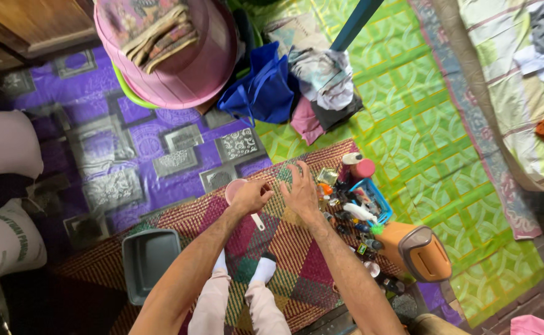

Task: The person cleans the interior of a wooden cabinet using a brush and a cloth. They repeatedly dip the brush into a container and scrub the shelves and sides of the cabinet.

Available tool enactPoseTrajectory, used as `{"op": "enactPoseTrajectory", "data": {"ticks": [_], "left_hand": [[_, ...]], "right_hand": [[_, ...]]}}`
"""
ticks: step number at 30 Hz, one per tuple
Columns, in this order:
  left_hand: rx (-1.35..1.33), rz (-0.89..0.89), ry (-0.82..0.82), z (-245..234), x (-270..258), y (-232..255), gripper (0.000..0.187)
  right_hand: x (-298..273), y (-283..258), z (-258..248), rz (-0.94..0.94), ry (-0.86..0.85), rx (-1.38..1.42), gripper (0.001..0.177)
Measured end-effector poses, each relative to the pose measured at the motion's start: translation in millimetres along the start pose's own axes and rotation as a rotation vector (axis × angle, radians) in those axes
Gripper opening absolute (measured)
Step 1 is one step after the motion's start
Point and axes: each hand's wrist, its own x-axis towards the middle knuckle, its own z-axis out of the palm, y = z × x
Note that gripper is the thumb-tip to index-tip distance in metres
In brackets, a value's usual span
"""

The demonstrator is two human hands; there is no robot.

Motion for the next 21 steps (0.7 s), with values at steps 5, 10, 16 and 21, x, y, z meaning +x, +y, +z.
{"op": "enactPoseTrajectory", "data": {"ticks": [5, 10, 16, 21], "left_hand": [[0.044, 0.089, 0.005, -15.9, -2.0, 49.3, 0.028], [0.109, 0.171, 0.037, -26.5, -5.4, 89.4, 0.033], [0.187, 0.288, 0.103, -41.0, -18.1, 136.7, 0.037], [0.128, 0.373, 0.06, -52.5, -26.9, 166.9, 0.039]], "right_hand": [[5.7, -7.9, -44.5, -0.052, 0.057, -0.023, 0.057], [1.3, -16.5, -84.1, -0.042, 0.049, -0.049, 0.058], [-9.7, -29.5, -124.9, -0.06, 0.1, -0.054, 0.057], [-22.2, -40.8, -156.0, -0.006, 0.114, -0.038, 0.057]]}}
